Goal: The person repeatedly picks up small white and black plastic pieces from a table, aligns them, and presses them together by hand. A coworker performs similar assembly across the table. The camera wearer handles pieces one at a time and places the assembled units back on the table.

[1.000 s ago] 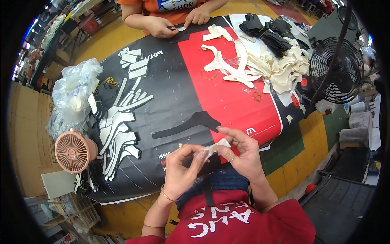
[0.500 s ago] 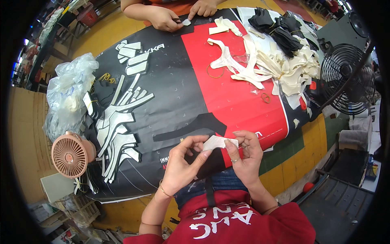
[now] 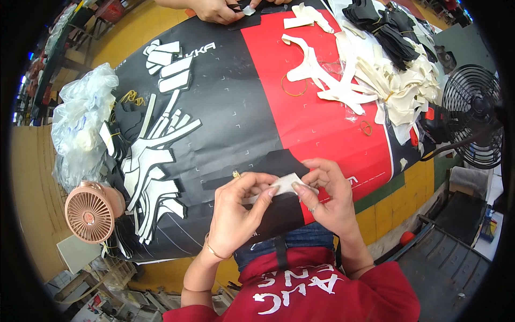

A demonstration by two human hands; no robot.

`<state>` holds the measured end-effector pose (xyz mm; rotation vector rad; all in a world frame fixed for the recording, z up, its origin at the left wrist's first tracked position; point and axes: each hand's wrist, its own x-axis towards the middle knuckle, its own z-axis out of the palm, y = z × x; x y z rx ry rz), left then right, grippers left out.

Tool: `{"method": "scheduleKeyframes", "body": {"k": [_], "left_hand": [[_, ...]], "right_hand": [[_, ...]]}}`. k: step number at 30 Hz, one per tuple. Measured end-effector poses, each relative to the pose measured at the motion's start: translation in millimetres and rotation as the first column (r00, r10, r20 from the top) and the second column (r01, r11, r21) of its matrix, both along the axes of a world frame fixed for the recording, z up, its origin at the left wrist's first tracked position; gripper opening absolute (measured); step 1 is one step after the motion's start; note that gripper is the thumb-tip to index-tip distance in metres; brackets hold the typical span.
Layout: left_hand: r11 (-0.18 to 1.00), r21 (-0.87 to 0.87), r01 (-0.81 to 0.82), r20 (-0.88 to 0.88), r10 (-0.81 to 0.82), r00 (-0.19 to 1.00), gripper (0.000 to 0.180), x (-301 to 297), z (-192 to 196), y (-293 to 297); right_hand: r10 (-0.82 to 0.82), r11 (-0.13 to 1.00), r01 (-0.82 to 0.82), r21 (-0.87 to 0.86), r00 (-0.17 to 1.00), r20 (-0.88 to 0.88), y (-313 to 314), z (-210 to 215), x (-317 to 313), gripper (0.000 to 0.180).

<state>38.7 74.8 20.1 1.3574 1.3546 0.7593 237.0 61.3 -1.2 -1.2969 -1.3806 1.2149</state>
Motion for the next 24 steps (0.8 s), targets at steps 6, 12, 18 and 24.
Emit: {"method": "scheduleKeyframes", "body": {"k": [6, 12, 18, 24], "left_hand": [[0.981, 0.163, -0.109, -0.178, 0.138, 0.974, 0.019, 12.1, -16.3, 18.8], [0.983, 0.126, -0.136, -0.189, 0.158, 0.969, 0.018, 14.1, -22.3, 22.8], [0.988, 0.096, -0.121, -0.221, 0.140, 0.965, 0.017, 14.2, -21.2, 25.0], [0.988, 0.103, -0.113, -0.235, 0.134, 0.963, 0.017, 14.1, -20.6, 25.7]], "right_hand": [[-0.105, 0.993, 0.114, -0.022, 0.959, 0.262, 16.4, -3.4, -12.5, 0.035], [-0.102, 0.988, 0.133, -0.083, 0.947, 0.304, 22.0, -4.9, -18.8, 0.037], [-0.082, 0.987, 0.124, -0.098, 0.932, 0.352, 24.6, -7.0, -19.1, 0.041], [-0.106, 0.977, 0.166, -0.133, 0.923, 0.371, 26.3, -4.6, -21.0, 0.042]]}}
